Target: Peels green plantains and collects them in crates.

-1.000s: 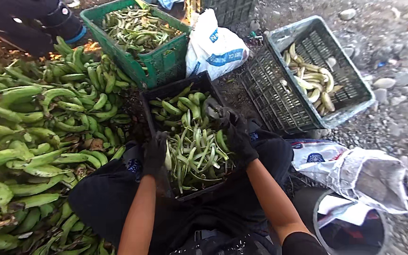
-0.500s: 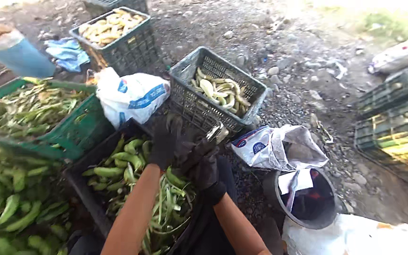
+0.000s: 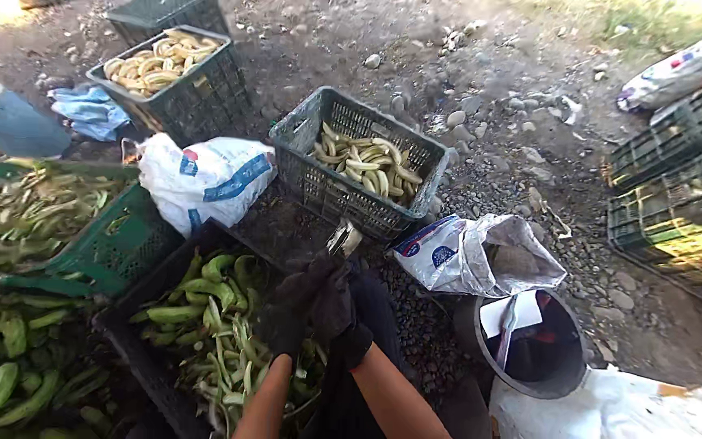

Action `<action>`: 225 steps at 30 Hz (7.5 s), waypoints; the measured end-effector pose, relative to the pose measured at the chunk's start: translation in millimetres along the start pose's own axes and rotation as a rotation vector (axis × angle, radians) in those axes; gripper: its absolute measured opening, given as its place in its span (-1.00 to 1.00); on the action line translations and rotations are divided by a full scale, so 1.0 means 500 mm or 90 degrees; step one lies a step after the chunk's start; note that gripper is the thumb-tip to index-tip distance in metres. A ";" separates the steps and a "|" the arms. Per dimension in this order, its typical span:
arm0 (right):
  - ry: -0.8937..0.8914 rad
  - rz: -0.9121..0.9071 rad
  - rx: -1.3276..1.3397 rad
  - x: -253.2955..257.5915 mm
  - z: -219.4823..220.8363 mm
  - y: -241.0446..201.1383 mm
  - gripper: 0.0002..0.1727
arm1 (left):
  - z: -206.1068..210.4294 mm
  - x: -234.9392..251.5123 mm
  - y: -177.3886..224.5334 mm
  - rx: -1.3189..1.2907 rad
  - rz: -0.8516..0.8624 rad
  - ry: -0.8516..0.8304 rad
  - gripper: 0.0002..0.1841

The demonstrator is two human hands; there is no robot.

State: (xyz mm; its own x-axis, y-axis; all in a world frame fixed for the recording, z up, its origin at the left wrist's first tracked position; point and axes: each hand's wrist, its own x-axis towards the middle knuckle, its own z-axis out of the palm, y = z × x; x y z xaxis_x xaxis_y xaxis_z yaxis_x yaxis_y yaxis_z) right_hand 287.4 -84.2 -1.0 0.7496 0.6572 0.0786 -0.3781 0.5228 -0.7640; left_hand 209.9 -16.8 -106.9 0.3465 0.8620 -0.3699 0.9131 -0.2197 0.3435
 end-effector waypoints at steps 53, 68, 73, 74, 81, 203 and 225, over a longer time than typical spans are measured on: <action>-0.475 0.221 -0.892 -0.198 0.130 0.152 -0.13 | -0.273 -0.131 -0.344 -0.692 0.032 0.478 -0.43; -0.423 0.238 -0.927 -0.193 0.165 0.152 -0.40 | -0.280 -0.133 -0.325 -0.814 -0.001 0.592 -0.44; -0.332 0.226 -0.909 -0.174 0.163 0.167 -0.36 | -0.291 -0.155 -0.307 -0.913 0.129 0.277 -0.52; -0.322 0.224 -0.924 -0.163 0.166 0.163 -0.35 | -0.294 -0.156 -0.305 -0.866 0.106 0.228 -0.52; -0.301 0.088 -0.982 -0.160 0.155 0.164 -0.29 | -0.292 -0.152 -0.317 -0.855 0.112 0.101 -0.43; -0.464 0.228 -0.951 -0.119 0.192 0.172 -0.38 | -0.275 -0.157 -0.319 -0.849 -0.051 0.292 -0.52; -0.715 0.454 -1.176 0.056 0.077 0.107 -0.15 | -0.375 0.027 0.043 -1.061 0.128 -0.058 -0.43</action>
State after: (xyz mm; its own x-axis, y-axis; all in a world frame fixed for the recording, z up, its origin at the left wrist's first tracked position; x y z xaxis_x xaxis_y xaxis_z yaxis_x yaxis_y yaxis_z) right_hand 267.3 -16.9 -15.1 0.0108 0.7330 -0.6802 0.8834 -0.3257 -0.3370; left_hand 193.9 75.8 57.5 0.4862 0.8417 -0.2349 -0.3312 0.4262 0.8418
